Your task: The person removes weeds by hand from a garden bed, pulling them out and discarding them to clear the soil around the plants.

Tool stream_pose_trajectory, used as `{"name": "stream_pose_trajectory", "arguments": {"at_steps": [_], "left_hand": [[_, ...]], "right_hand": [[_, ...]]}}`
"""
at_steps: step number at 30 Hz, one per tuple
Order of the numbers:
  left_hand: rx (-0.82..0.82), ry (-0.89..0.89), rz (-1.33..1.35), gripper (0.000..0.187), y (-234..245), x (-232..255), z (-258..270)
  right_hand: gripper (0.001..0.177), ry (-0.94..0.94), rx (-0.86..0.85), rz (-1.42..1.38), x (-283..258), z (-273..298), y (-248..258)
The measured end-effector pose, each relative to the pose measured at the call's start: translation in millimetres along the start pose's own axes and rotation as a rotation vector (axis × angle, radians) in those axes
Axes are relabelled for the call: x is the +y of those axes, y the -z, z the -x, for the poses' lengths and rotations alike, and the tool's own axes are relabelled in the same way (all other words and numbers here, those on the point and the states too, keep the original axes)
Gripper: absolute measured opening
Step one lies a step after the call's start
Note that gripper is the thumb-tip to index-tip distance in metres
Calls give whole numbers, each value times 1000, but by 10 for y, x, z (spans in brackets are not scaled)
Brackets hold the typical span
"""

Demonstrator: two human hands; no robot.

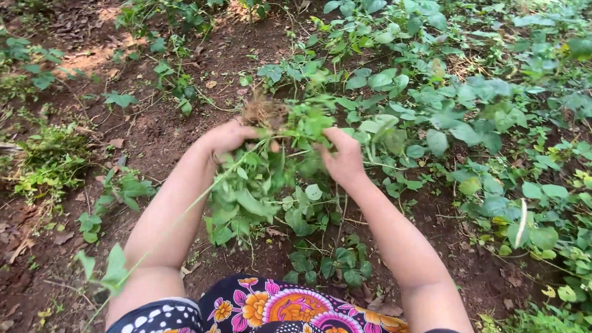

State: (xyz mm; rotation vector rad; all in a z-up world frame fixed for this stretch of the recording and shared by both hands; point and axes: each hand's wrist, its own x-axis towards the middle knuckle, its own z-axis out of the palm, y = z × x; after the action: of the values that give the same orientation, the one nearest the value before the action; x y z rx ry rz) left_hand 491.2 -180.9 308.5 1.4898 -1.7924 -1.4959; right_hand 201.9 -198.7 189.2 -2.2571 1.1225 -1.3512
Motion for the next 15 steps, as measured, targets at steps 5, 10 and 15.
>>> {"name": "stream_pose_trajectory", "arguments": {"at_steps": [5,10,15], "left_hand": [[788,9,522,38,723,-378,243],[1647,151,1305,21,837,-1251,952],[1538,323,784,41,55,-2129,651]], "right_hand": [[19,-93,98,178,8,-27,264],[32,-534,106,270,65,-215,502],[36,-700,287,158,194,-338,618]]}}
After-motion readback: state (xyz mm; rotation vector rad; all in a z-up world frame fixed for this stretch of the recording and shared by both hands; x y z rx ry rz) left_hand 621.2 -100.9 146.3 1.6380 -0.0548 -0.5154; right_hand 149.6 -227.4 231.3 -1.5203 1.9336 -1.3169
